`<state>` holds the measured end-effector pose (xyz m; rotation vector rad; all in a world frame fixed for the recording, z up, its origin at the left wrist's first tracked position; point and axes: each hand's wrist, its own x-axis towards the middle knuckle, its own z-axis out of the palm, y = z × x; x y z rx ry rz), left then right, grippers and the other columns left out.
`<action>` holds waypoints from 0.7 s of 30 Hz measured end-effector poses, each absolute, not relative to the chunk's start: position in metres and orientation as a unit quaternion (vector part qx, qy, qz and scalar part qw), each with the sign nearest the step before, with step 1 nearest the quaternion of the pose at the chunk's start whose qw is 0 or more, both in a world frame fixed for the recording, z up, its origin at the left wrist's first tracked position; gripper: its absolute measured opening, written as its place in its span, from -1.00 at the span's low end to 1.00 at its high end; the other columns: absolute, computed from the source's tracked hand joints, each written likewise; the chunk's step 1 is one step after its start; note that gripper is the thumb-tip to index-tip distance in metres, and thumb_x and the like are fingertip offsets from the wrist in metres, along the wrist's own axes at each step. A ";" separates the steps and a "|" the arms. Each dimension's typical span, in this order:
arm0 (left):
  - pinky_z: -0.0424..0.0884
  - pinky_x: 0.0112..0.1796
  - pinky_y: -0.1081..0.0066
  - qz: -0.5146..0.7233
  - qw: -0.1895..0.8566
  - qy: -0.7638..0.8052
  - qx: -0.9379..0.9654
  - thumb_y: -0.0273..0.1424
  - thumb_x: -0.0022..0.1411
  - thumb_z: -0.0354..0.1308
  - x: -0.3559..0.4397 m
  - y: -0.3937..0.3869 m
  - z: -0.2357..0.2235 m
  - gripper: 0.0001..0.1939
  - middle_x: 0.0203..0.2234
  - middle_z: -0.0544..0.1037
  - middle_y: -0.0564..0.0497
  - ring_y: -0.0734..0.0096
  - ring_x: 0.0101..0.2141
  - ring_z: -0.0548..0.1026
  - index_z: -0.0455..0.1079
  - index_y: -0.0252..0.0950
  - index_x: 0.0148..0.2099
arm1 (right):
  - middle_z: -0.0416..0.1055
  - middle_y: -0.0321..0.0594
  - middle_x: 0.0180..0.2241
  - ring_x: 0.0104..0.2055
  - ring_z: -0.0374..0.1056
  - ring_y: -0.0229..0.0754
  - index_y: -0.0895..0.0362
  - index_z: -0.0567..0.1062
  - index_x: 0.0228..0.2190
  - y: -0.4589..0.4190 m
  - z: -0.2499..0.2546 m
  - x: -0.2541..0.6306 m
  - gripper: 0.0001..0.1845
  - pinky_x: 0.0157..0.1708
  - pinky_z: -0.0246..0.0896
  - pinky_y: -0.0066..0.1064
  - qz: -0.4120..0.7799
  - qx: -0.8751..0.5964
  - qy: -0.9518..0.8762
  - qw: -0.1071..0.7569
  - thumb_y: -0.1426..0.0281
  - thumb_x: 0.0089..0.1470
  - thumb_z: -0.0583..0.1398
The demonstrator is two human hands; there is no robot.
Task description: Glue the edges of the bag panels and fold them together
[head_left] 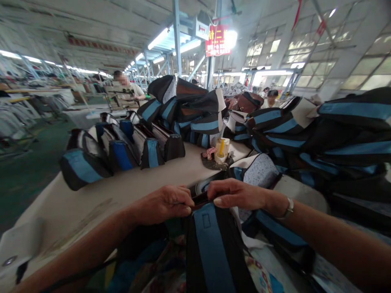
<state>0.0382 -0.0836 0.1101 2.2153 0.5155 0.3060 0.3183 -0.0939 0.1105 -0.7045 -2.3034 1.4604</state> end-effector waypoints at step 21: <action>-0.02 -0.50 0.45 0.108 0.563 0.379 0.727 -0.20 0.14 0.23 0.057 -0.112 0.124 -0.71 -0.56 0.22 0.16 0.57 -0.51 0.09 0.44 -0.38 -0.31 | 0.24 -0.34 -0.40 -0.39 0.14 -0.33 0.23 0.40 -0.37 -0.103 0.111 0.283 -0.83 -0.38 0.03 -0.48 0.597 -0.196 -0.748 0.214 0.39 0.08 0.27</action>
